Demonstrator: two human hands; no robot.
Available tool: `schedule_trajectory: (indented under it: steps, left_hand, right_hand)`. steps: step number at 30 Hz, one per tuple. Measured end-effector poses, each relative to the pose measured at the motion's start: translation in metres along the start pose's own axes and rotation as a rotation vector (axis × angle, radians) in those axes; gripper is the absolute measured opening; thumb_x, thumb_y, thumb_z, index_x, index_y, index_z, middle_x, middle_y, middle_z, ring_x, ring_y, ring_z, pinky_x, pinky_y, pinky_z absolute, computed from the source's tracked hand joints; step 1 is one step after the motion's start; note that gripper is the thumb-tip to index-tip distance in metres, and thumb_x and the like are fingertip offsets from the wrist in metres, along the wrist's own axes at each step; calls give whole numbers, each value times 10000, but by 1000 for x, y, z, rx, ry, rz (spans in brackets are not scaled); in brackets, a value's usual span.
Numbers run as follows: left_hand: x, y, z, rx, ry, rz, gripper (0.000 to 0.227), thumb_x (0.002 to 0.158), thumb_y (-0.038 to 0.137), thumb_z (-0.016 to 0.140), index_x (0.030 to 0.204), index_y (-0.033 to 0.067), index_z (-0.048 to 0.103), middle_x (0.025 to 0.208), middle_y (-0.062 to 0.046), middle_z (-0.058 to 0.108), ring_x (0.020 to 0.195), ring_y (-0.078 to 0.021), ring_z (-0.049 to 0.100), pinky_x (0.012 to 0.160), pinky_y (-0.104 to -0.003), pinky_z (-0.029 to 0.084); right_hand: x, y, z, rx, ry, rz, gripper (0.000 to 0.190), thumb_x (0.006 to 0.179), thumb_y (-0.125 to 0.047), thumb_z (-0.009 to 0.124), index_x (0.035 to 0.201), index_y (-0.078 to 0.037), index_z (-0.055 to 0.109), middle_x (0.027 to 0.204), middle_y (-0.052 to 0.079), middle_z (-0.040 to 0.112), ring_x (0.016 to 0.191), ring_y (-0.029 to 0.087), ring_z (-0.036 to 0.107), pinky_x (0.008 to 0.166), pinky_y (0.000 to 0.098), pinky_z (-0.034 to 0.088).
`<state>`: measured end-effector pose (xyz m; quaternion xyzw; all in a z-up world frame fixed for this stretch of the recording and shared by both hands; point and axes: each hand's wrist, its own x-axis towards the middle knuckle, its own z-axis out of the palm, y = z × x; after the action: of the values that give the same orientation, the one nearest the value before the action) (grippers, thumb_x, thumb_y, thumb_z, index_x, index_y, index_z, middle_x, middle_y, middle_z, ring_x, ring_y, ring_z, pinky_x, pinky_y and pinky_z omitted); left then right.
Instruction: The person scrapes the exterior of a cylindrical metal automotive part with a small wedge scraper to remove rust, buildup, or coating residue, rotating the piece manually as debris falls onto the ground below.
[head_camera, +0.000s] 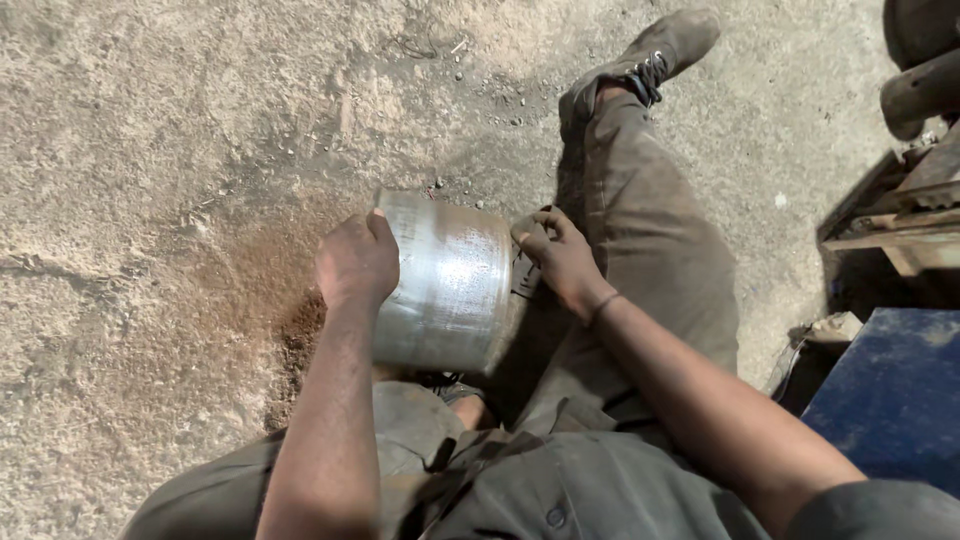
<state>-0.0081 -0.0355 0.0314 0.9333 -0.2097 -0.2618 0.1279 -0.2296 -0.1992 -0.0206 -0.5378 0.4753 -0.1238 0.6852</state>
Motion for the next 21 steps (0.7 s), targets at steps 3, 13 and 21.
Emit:
schedule_trajectory:
  steps: [3, 13, 21]
  left_hand:
    - [-2, -2, 4, 1, -15, -18, 571, 1087, 423, 334, 1013, 3, 715, 984, -239, 720, 965, -387, 727, 913, -533, 563]
    - [-1, -7, 6, -38, -60, -45, 578, 1100, 443, 308, 1014, 20, 692, 911, -190, 691, 842, -307, 734, 768, -475, 630]
    - [-3, -7, 5, -1, -69, -25, 601, 1111, 455, 291, 994, 21, 689, 888, -173, 671, 819, -270, 718, 763, -453, 631]
  right_hand:
    - [-22, -16, 4, -158, -25, -233, 497, 910, -277, 764, 1315, -58, 578, 1057, 30, 692, 936, 113, 640, 795, 285, 536]
    - [-73, -28, 26, -862, 52, -534, 549, 955, -275, 665, 1473, -148, 532, 1154, 234, 672, 999, 428, 680, 851, 475, 549]
    - [-61, -23, 17, -668, -24, -298, 624, 892, -313, 703, 1431, -75, 497, 1263, 255, 685, 1183, 408, 669, 985, 415, 514]
